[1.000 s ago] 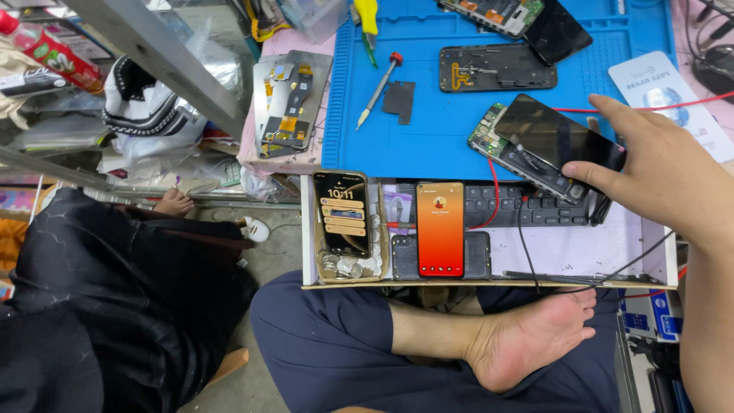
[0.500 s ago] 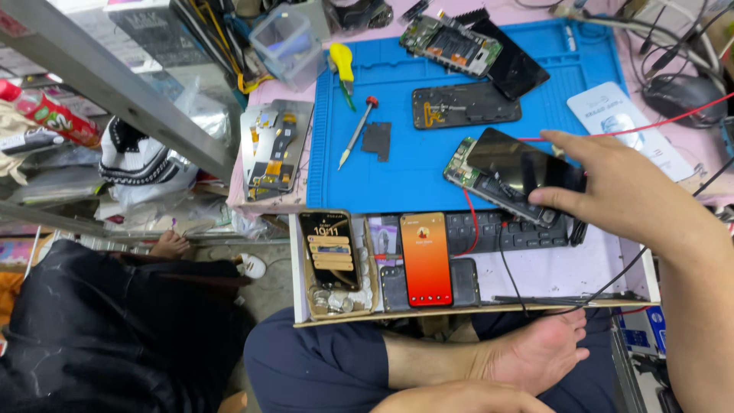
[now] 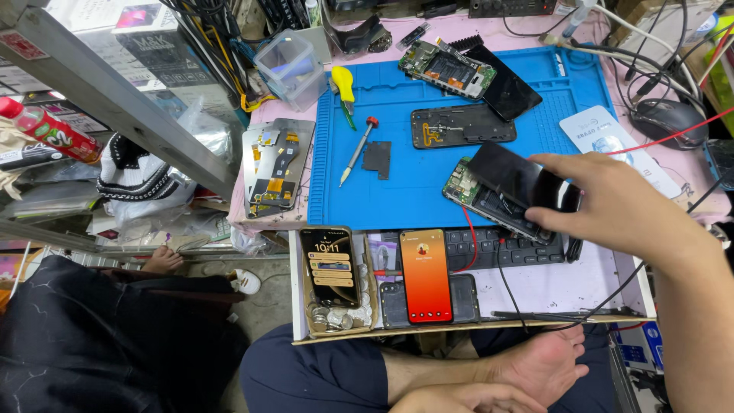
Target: The person is repairing a mobile phone by connecting a screen panel to the motherboard and using tweezers to adjust internal components on a workbench.
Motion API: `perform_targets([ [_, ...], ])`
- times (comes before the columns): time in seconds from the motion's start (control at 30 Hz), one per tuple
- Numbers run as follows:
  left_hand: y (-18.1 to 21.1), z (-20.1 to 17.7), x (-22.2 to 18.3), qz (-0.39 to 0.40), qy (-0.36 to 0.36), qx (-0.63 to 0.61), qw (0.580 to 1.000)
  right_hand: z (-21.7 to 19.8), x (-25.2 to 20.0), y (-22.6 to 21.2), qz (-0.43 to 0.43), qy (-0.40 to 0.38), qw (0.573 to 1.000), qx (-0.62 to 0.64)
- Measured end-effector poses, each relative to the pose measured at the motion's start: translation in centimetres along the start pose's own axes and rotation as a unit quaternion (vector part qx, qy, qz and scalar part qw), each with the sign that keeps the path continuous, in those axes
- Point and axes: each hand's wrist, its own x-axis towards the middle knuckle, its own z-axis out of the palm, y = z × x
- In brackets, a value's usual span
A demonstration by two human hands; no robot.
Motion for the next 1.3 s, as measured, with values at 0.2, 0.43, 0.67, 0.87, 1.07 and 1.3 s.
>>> perform_targets([
  [0.2,0.9,2.5,1.2,-0.026,0.054,0.030,0.998,-0.2,-1.1,4.0,-0.037,0.052,0.933,0.353],
  [0.43,5.9,7.7,-3.4,0.037,0.024,0.102,0.994,0.1,-1.7,5.5,-0.040,0.054,0.889,0.453],
  [0.67,21.1,20.1,-13.6,0.108,0.251,0.664,0.696,0.2,-1.1,3.4,-0.030,0.081,0.919,0.385],
  [0.87,25.7,21.6,-14.0,0.221,0.367,0.761,0.487,1.5,-1.7,2.8,-0.038,0.114,0.911,0.395],
  [1.07,26.2,20.2,-11.2,0.246,0.378,0.800,0.396,1.8,-3.1,2.4,0.014,0.095,0.942,0.320],
  [1.3,26.5,19.6,-8.5,0.301,0.354,0.804,0.370,2.1,-2.4,2.5,0.005,0.112,0.922,0.372],
])
